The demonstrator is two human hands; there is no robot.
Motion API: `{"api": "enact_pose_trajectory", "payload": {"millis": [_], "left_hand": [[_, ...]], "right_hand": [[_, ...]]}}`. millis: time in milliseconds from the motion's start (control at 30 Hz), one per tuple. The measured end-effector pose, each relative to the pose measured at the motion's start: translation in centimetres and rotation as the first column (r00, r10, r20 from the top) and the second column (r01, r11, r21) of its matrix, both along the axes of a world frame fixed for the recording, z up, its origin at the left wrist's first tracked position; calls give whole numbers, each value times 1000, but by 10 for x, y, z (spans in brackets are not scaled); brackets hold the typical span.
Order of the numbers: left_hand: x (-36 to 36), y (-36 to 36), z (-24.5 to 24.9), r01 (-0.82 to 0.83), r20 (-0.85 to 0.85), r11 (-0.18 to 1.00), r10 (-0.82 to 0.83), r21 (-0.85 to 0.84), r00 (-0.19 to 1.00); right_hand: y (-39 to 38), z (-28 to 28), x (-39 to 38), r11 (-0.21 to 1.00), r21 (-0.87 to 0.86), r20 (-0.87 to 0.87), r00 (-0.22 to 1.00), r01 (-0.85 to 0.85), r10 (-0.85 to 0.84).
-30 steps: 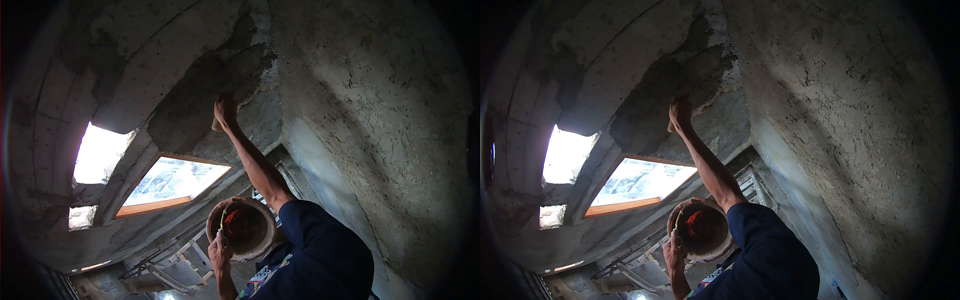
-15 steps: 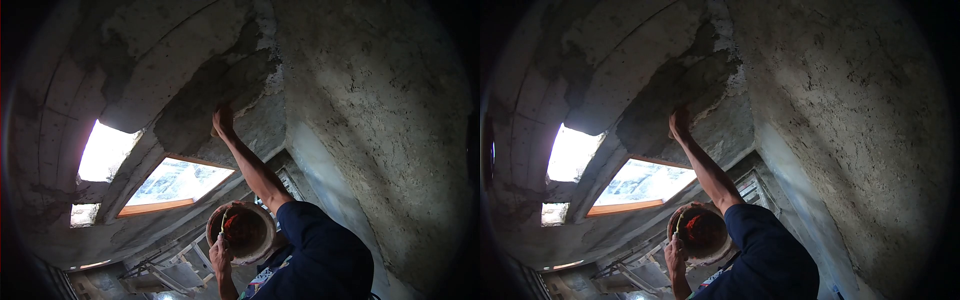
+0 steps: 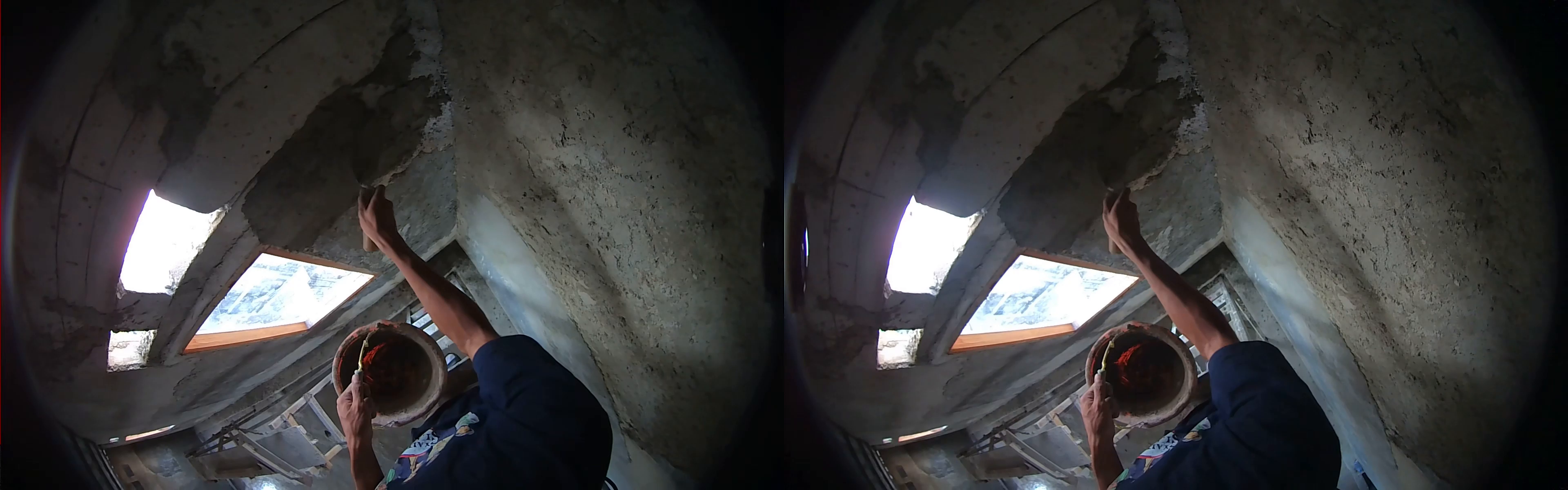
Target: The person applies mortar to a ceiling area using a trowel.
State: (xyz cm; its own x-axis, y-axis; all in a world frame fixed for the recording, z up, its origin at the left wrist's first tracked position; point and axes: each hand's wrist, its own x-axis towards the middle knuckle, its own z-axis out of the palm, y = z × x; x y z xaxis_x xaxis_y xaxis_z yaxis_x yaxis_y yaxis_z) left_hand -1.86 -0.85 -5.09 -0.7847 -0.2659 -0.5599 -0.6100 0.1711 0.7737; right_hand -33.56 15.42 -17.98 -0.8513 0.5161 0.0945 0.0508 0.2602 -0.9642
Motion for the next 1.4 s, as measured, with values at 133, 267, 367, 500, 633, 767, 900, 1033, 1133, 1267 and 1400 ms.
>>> {"api": "enact_pose_trajectory", "payload": {"millis": [133,267,367,500,633,767,900,1033,1133,1267,1400], "left_hand": [[-1,0,-1,9,1,1000,-9,18,1000],[0,-2,-6,6,-15,1000,-6,28,1000],[-2,1,-6,15,3,1000,-15,15,1000],[-5,-2,-9,28,0,1000,-28,6,1000],[-9,0,-10,14,17,999,-14,30,1000],[-10,2,-10,32,22,999,-31,-18,999],[-10,0,-16,14,17,1000,-15,19,1000],[-11,2,-12,10,26,1000,-10,14,1000],[-9,1,-14,9,21,999,-10,38,1000],[-7,1,-12,23,33,999,-24,31,999],[-7,2,-14,12,41,996,-16,84,999]], "right_hand": [[34,-8,19,958,-285,-105,994,-8,-23],[76,-51,-30,777,-629,-126,988,-10,-89],[89,-17,-43,445,-894,-111,987,-49,-114],[88,-12,-80,621,-782,-147,983,-46,-112],[71,-39,-121,952,-199,-292,913,233,-285],[65,11,-98,740,-673,-128,983,10,-129],[60,-38,-133,946,-315,-250,956,72,-156],[56,-25,-131,952,-288,-195,967,106,-167],[57,-1,-109,976,-100,-284,935,192,-213],[59,14,-98,991,-110,-165,982,73,-91],[51,15,-103,984,113,-200,973,140,-116]]}}
